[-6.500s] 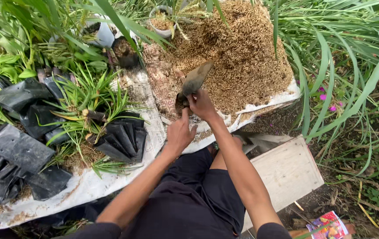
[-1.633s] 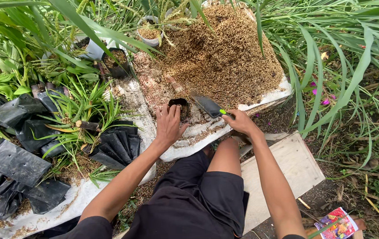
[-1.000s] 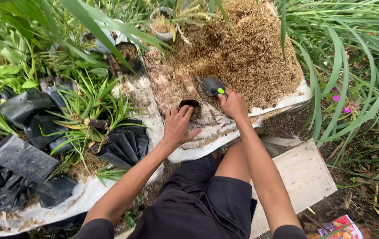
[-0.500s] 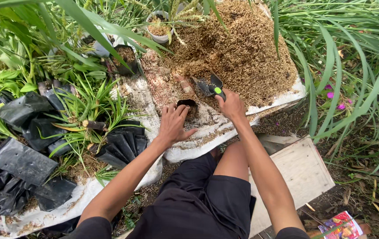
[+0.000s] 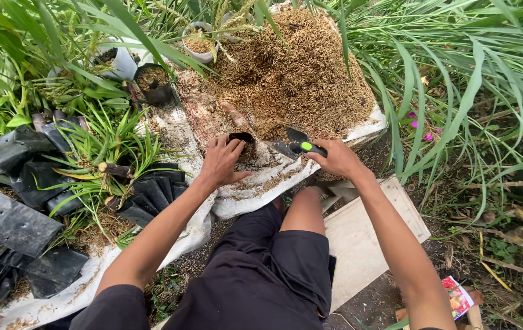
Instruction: The person fills small black plastic pots with rice husks using a trowel and places plant seedlings into the pots to transplant them.
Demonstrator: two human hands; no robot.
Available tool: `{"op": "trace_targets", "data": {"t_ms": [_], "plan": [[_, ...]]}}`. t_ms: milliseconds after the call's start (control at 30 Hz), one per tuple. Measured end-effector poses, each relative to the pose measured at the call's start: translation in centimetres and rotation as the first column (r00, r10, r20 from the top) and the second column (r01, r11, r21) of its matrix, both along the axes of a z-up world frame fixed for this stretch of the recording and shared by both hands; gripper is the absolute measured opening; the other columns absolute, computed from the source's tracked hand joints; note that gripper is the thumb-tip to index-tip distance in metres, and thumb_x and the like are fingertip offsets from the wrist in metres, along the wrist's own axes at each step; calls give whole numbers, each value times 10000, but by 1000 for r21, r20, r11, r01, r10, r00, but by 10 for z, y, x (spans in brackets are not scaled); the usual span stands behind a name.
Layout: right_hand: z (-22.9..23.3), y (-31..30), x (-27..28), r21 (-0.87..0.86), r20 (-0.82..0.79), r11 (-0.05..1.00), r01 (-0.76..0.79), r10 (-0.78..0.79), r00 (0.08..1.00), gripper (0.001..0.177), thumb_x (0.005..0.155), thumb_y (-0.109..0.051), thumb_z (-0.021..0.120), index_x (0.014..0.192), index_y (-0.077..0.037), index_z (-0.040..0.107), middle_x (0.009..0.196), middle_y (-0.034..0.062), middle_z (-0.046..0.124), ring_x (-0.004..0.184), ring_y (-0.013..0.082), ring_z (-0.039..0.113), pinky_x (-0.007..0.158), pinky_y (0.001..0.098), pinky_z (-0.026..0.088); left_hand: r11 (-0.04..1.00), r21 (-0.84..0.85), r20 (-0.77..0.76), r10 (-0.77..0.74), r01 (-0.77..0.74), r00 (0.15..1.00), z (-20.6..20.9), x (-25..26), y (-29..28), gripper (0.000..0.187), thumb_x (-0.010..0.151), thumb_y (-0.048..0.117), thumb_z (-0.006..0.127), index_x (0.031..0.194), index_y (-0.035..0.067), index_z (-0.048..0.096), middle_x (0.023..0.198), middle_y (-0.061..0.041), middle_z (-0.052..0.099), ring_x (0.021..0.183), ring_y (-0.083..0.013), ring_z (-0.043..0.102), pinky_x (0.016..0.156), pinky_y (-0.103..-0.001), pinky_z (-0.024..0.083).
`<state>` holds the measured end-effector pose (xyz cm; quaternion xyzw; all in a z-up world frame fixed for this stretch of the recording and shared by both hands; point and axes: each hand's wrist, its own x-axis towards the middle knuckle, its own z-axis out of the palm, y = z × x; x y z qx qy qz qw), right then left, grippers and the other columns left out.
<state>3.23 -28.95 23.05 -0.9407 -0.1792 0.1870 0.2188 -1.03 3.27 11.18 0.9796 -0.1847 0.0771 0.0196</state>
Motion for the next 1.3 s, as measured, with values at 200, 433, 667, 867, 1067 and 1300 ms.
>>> {"op": "trace_targets", "data": {"t_ms": [200, 433, 667, 867, 1067, 1300], "plan": [[-11, -1, 3, -117, -73, 992, -40, 32, 997, 427, 995, -382, 653, 1312, -102, 705, 1094, 190, 769, 932, 339, 742, 811, 451, 547, 998, 35, 20, -51, 50, 998, -18, 7, 7, 868, 723, 754, 669, 1364, 169, 634, 1269, -2, 652, 1145, -226, 496, 898, -398, 405], [15, 21, -6, -174, -93, 981, -91, 75, 993, 469, 998, -363, 651, 1352, -56, 669, 1148, 226, 749, 989, 378, 738, 827, 474, 553, 999, 39, -12, -25, 25, 1000, -9, 3, 6, 836, 764, 757, 629, 1369, 180, 639, 1292, -2, 653, 1161, -220, 484, 894, -390, 388], [10, 28, 12, -288, -116, 948, -136, 107, 988, 415, 1008, -397, 637, 1296, -104, 703, 918, 132, 731, 736, 253, 674, 678, 408, 516, 1000, 3, -37, -30, 30, 999, -6, 5, 7, 764, 795, 740, 617, 1303, 172, 669, 1243, -15, 662, 1146, -227, 494, 889, -390, 411], [24, 41, 17, -344, -142, 922, -175, 133, 981, 346, 1001, -382, 637, 1179, -102, 737, 821, 109, 687, 675, 246, 642, 643, 403, 497, 1000, 1, -8, -14, 14, 1000, -14, 5, 9, 763, 773, 752, 629, 1296, 198, 665, 1246, 7, 655, 1156, -215, 483, 902, -385, 396], [41, 54, 18, -388, -160, 900, -200, 148, 976, 291, 1006, -368, 624, 1024, -99, 734, 755, 83, 650, 643, 228, 619, 617, 382, 490, 1000, 1, -57, 1, -1, 998, -18, 5, 9, 781, 801, 754, 608, 1342, 192, 650, 1295, 3, 654, 1188, -219, 466, 924, -388, 378], [46, 58, 24, -424, -170, 878, -223, 165, 972, 302, 983, -358, 649, 1032, -77, 747, 797, 127, 676, 721, 292, 679, 650, 416, 511, 1000, 24, -120, 17, -14, 993, -5, 6, 7, 763, 832, 743, 577, 1357, 193, 644, 1304, 4, 653, 1171, -207, 449, 916, -379, 371]]}}
